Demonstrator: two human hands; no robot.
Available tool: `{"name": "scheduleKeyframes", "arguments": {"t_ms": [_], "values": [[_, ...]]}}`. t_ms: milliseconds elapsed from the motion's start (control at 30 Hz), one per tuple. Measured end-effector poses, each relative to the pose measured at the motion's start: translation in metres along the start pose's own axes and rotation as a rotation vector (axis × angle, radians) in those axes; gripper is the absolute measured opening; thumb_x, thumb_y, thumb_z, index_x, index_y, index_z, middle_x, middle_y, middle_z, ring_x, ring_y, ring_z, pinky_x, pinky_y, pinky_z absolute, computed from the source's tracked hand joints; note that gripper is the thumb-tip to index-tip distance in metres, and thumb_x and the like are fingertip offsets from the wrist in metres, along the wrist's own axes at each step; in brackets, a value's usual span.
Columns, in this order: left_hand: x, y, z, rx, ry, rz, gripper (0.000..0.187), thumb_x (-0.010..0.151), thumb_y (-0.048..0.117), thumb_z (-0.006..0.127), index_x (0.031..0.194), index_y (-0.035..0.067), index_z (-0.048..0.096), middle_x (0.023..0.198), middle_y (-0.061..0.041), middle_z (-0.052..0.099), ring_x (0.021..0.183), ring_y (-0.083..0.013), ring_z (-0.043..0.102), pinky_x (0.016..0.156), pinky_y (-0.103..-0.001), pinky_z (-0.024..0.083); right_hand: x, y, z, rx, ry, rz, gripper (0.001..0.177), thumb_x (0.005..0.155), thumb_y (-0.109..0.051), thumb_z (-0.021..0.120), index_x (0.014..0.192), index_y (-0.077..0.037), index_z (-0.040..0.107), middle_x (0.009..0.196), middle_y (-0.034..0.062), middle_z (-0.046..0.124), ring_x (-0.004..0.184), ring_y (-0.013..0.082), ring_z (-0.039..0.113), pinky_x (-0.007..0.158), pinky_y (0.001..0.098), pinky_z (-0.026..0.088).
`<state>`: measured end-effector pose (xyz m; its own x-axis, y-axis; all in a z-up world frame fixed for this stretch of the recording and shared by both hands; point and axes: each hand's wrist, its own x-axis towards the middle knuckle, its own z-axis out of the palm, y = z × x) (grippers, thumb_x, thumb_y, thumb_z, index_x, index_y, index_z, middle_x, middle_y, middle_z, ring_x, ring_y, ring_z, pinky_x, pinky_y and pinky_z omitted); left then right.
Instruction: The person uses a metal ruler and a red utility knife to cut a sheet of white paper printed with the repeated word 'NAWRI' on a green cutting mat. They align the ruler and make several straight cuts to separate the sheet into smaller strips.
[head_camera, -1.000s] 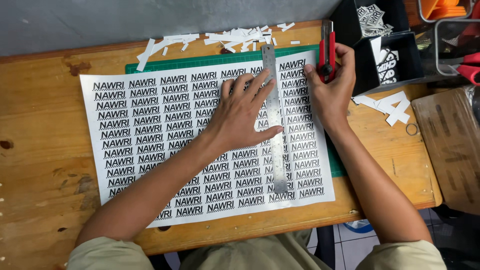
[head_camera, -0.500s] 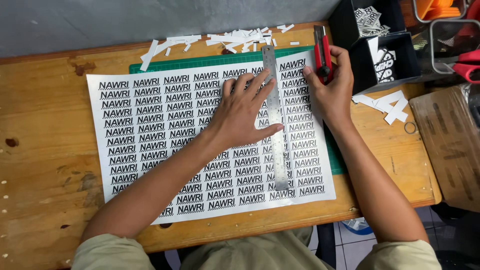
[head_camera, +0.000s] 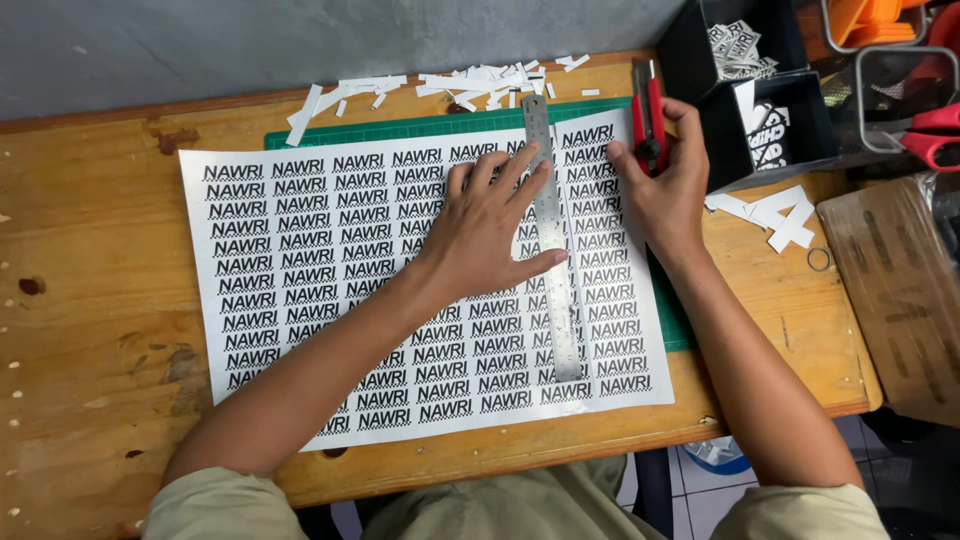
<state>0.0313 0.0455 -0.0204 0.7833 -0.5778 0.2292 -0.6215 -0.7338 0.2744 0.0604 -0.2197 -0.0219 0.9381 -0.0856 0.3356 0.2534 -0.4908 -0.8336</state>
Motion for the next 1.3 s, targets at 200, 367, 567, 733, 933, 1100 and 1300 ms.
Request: {"name": "scheduleKeyframes", "arguments": {"t_ms": [200, 367, 567, 733, 933, 1100, 1300], "values": [[-0.002, 0.003, -0.009, -0.094, 0.029, 0.034, 0.094, 0.103, 0.073, 0.067, 0.164, 0.001, 0.059, 0.172, -0.023, 0.048, 0.144, -0.0378, 0.048, 0.111, -0.059, 0.040, -0.012, 0.008, -0.002, 0.058, -0.030, -0.069, 0.063, 0.104, 0.007, 0.094, 0.151, -0.003, 0.053, 0.126, 0.0258, 0.069, 0.121, 0.0554, 0.076, 0.094, 0.0566, 0.060], [-0.002, 0.003, -0.009, -0.087, 0.033, 0.025, 0.094, 0.103, 0.073, 0.067, 0.164, 0.001, 0.058, 0.173, -0.023, 0.048, 0.144, -0.0377, 0.049, 0.112, -0.058, 0.040, -0.004, 0.036, 0.000, 0.170, -0.022, -0.027, 0.059, 0.106, 0.008, 0.092, 0.148, -0.003, 0.053, 0.126, 0.0182, 0.066, 0.118, 0.0420, 0.075, 0.097, 0.0494, 0.060], [-0.003, 0.002, -0.007, -0.092, 0.024, 0.014, 0.094, 0.103, 0.073, 0.067, 0.164, 0.002, 0.058, 0.173, -0.022, 0.048, 0.143, -0.0371, 0.049, 0.111, -0.057, 0.040, -0.007, 0.024, 0.001, 0.188, -0.012, -0.004, 0.060, 0.106, 0.010, 0.091, 0.148, -0.003, 0.051, 0.121, 0.0170, 0.065, 0.111, 0.0381, 0.073, 0.093, 0.0445, 0.057], [-0.002, 0.002, -0.010, -0.089, 0.034, 0.007, 0.094, 0.102, 0.074, 0.067, 0.164, 0.003, 0.058, 0.172, -0.022, 0.050, 0.142, -0.0367, 0.050, 0.109, -0.057, 0.041, -0.009, 0.024, -0.004, 0.182, 0.043, -0.001, 0.059, 0.107, 0.007, 0.091, 0.148, -0.009, 0.053, 0.116, 0.0061, 0.063, 0.107, 0.0243, 0.067, 0.093, 0.0337, 0.051], [-0.002, 0.003, -0.013, -0.090, 0.039, 0.024, 0.094, 0.104, 0.074, 0.066, 0.163, 0.001, 0.059, 0.172, -0.024, 0.049, 0.143, -0.0381, 0.050, 0.110, -0.058, 0.041, -0.009, 0.016, -0.005, 0.105, 0.089, 0.003, 0.049, 0.108, -0.001, 0.095, 0.141, -0.008, 0.059, 0.107, 0.0074, 0.064, 0.099, 0.0223, 0.064, 0.088, 0.0365, 0.048], [-0.006, 0.003, -0.007, -0.106, 0.058, 0.031, 0.092, 0.106, 0.070, 0.067, 0.165, 0.001, 0.058, 0.173, -0.025, 0.048, 0.145, -0.0388, 0.050, 0.113, -0.058, 0.041, -0.008, 0.038, -0.008, 0.048, 0.007, 0.011, 0.044, 0.113, -0.002, 0.089, 0.142, -0.001, 0.056, 0.125, 0.0207, 0.063, 0.106, 0.0419, 0.077, 0.085, 0.0468, 0.054], [-0.003, 0.001, -0.007, -0.098, 0.091, 0.028, 0.090, 0.108, 0.069, 0.068, 0.164, -0.001, 0.059, 0.174, -0.025, 0.047, 0.143, -0.0379, 0.051, 0.110, -0.055, 0.043, -0.007, 0.030, -0.014, 0.017, -0.085, 0.023, 0.049, 0.105, -0.002, 0.096, 0.137, 0.002, 0.059, 0.128, 0.0266, 0.064, 0.113, 0.0549, 0.079, 0.085, 0.0536, 0.060]]}}
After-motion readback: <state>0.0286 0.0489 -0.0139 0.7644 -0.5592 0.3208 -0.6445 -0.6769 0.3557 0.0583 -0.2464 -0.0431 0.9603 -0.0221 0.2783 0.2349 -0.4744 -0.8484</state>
